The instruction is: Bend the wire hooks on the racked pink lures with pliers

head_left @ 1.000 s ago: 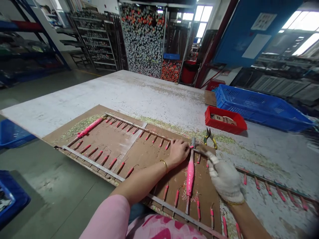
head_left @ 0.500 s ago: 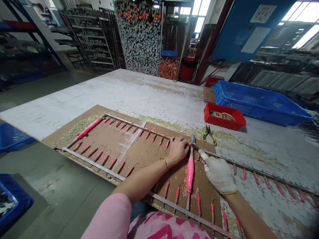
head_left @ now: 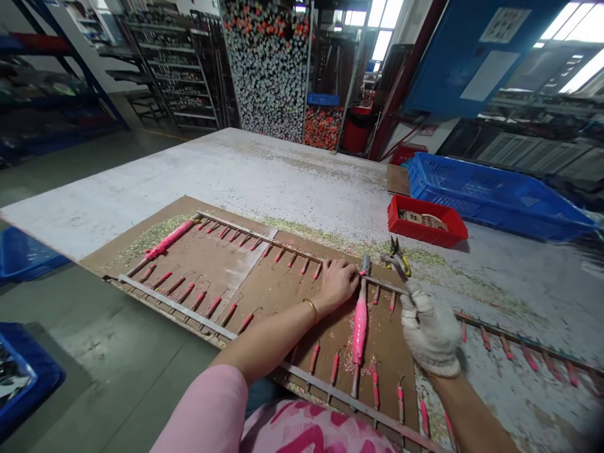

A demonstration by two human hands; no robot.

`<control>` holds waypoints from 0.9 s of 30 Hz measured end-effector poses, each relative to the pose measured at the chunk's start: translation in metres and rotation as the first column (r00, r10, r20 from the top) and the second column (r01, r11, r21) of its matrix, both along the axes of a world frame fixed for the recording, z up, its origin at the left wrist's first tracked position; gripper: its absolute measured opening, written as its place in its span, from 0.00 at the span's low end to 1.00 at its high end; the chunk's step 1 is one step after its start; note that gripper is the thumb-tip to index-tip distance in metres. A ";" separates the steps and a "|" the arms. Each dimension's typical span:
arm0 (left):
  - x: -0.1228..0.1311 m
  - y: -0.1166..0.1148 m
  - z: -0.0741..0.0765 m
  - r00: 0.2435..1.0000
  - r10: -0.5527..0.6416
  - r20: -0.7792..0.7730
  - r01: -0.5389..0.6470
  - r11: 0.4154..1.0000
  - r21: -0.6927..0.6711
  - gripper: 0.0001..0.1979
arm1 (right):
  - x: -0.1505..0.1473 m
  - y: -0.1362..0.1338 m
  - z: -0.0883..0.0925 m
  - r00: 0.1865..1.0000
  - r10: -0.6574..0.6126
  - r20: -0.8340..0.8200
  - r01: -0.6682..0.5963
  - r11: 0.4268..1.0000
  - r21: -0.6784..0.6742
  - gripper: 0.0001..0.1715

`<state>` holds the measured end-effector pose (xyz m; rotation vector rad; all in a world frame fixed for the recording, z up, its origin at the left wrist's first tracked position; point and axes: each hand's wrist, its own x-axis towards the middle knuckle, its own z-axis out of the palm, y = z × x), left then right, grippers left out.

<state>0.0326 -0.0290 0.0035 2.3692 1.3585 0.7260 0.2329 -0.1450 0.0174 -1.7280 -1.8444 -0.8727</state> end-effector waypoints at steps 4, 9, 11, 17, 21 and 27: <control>0.000 0.000 0.003 1.000 0.023 0.010 -0.023 0.999 -0.032 0.10 | -0.001 0.000 0.004 0.986 0.124 0.108 -0.089 0.953 -0.288 0.32; 0.000 0.000 0.005 1.000 -0.008 0.021 0.009 0.999 -0.054 0.10 | 0.000 -0.001 0.005 0.999 -0.028 -0.016 0.028 1.000 -0.001 0.25; 0.000 0.000 0.005 1.000 0.008 0.021 -0.007 0.999 -0.049 0.10 | -0.001 0.002 0.004 1.000 0.006 0.016 -0.005 0.997 -0.074 0.26; -0.001 0.001 0.003 1.000 -0.009 0.017 0.009 0.999 -0.053 0.11 | -0.001 0.004 0.004 0.999 -0.021 0.045 0.027 0.991 -0.130 0.25; 0.000 0.000 0.003 1.000 0.005 0.007 -0.004 0.999 -0.036 0.11 | -0.002 0.003 0.005 0.997 0.047 0.064 -0.041 0.996 -0.080 0.25; -0.001 0.000 0.005 1.000 -0.019 0.003 0.019 0.998 -0.054 0.12 | -0.001 0.002 0.005 0.999 -0.015 0.048 0.018 0.998 -0.065 0.29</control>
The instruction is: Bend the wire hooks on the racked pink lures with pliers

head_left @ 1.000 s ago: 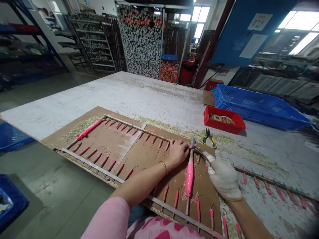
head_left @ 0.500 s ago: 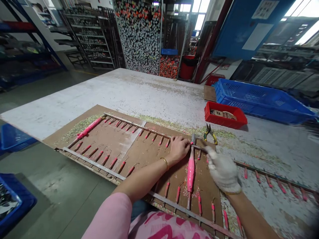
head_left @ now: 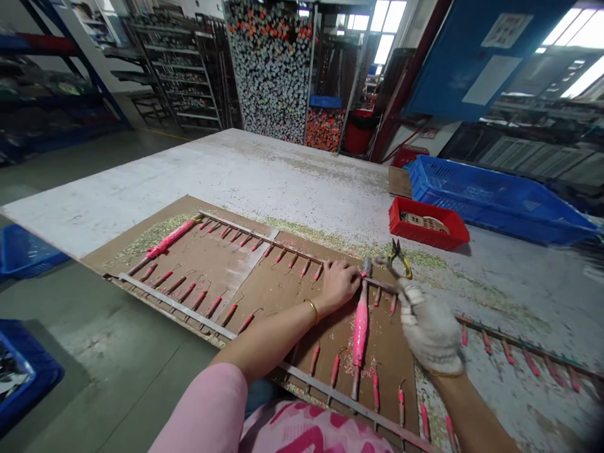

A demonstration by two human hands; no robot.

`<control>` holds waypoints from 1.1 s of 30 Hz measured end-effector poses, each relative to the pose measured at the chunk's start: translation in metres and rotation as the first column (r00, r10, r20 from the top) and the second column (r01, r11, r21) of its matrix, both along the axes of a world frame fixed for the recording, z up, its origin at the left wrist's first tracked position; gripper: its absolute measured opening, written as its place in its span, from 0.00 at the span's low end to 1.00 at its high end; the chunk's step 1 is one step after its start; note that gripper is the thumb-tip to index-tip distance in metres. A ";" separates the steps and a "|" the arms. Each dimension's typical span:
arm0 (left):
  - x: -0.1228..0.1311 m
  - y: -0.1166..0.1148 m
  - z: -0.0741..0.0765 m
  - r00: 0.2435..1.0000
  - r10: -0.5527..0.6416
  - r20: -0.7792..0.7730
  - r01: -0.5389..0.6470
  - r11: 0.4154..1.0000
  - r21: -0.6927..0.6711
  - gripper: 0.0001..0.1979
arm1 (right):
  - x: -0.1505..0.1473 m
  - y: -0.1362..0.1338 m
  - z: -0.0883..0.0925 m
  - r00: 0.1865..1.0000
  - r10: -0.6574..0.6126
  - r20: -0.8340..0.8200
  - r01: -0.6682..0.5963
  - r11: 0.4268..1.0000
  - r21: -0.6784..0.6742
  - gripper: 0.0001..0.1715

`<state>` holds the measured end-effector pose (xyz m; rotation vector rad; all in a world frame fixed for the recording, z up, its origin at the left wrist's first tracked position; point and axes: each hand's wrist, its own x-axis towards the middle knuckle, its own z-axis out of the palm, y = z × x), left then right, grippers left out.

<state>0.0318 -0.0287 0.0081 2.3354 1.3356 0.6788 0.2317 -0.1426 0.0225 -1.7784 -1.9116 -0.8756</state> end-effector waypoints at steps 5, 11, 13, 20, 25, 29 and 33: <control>0.000 0.000 -0.002 1.000 0.026 0.007 -0.026 1.000 0.012 0.11 | 0.001 0.003 -0.004 0.996 0.081 0.047 -0.070 0.979 -0.192 0.31; 0.000 0.001 -0.003 1.000 -0.012 0.012 0.012 1.000 0.009 0.11 | 0.001 0.003 -0.002 0.998 -0.017 -0.053 0.019 0.999 0.048 0.28; 0.000 0.001 -0.004 1.000 0.000 0.015 0.000 1.000 0.017 0.11 | -0.001 0.004 0.000 0.997 0.065 -0.028 -0.066 0.997 -0.034 0.28; -0.001 0.000 -0.003 1.000 -0.013 0.019 0.013 1.000 0.006 0.10 | -0.004 0.003 0.001 1.000 -0.014 -0.001 0.014 0.998 0.059 0.26; -0.001 0.001 -0.003 1.000 0.002 0.017 -0.002 1.000 -0.003 0.10 | -0.002 0.004 -0.003 0.992 0.101 0.073 -0.081 0.967 -0.242 0.33; -0.001 0.001 -0.006 0.999 -0.018 0.042 0.017 1.000 0.012 0.10 | 0.000 0.003 -0.005 0.998 -0.055 0.003 0.055 0.998 0.020 0.29; -0.001 0.002 -0.008 0.999 -0.001 0.041 0.000 1.000 0.013 0.10 | 0.001 0.004 -0.003 0.997 0.054 0.048 -0.044 0.981 -0.191 0.32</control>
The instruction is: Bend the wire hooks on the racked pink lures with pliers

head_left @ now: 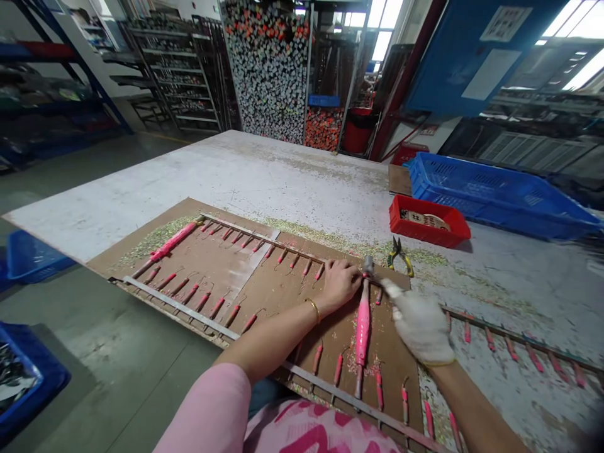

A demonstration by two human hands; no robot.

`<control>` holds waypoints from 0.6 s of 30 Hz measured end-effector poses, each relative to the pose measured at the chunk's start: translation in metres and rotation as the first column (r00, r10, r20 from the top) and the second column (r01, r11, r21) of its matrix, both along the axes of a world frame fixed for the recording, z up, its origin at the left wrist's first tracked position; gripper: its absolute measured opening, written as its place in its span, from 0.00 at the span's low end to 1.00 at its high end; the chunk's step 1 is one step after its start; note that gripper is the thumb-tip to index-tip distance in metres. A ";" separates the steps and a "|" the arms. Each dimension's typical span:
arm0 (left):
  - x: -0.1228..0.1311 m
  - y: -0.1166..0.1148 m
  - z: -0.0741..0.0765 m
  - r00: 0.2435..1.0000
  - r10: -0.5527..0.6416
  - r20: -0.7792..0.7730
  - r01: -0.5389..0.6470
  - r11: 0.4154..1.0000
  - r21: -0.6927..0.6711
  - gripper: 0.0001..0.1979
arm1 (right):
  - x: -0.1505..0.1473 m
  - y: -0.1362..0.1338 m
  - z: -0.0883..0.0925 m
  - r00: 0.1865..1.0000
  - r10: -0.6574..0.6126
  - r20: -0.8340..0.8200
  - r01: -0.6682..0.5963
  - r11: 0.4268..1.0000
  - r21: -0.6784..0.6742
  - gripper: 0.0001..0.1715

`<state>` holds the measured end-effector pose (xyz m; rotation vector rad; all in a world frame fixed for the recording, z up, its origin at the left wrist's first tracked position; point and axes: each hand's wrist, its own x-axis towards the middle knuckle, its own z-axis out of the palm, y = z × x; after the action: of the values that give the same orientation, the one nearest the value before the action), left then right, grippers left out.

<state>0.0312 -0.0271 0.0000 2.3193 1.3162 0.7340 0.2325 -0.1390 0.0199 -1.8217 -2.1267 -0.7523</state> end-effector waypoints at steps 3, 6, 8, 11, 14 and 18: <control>0.000 0.000 -0.002 1.000 -0.007 -0.013 0.007 1.000 -0.006 0.10 | 0.002 0.000 0.002 1.000 -0.001 -0.015 0.000 0.999 -0.039 0.31; 0.000 0.001 -0.004 1.000 -0.015 -0.014 0.016 1.000 0.021 0.11 | 0.003 -0.002 0.003 0.986 -0.122 -0.117 0.145 0.966 0.215 0.28; 0.000 0.002 -0.005 1.000 -0.009 -0.012 0.010 1.000 0.029 0.11 | 0.003 -0.001 0.003 0.995 -0.058 -0.077 0.071 0.982 0.175 0.27; -0.001 0.002 -0.005 1.000 -0.006 -0.004 0.006 1.000 0.016 0.10 | 0.001 -0.001 0.005 0.996 0.092 -0.004 -0.092 0.995 -0.045 0.30; -0.001 0.002 -0.005 1.000 -0.021 0.002 0.021 1.000 0.014 0.10 | 0.002 -0.003 0.006 0.996 -0.051 -0.067 0.059 0.991 0.123 0.26; -0.001 0.001 -0.003 1.000 -0.008 0.006 0.008 1.000 0.006 0.10 | 0.003 -0.007 0.006 0.994 -0.093 -0.057 0.096 0.994 0.059 0.26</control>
<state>0.0300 -0.0256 -0.0027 2.3239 1.3035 0.7422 0.2356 -0.1456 0.0260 -1.8998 -1.9734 -0.7719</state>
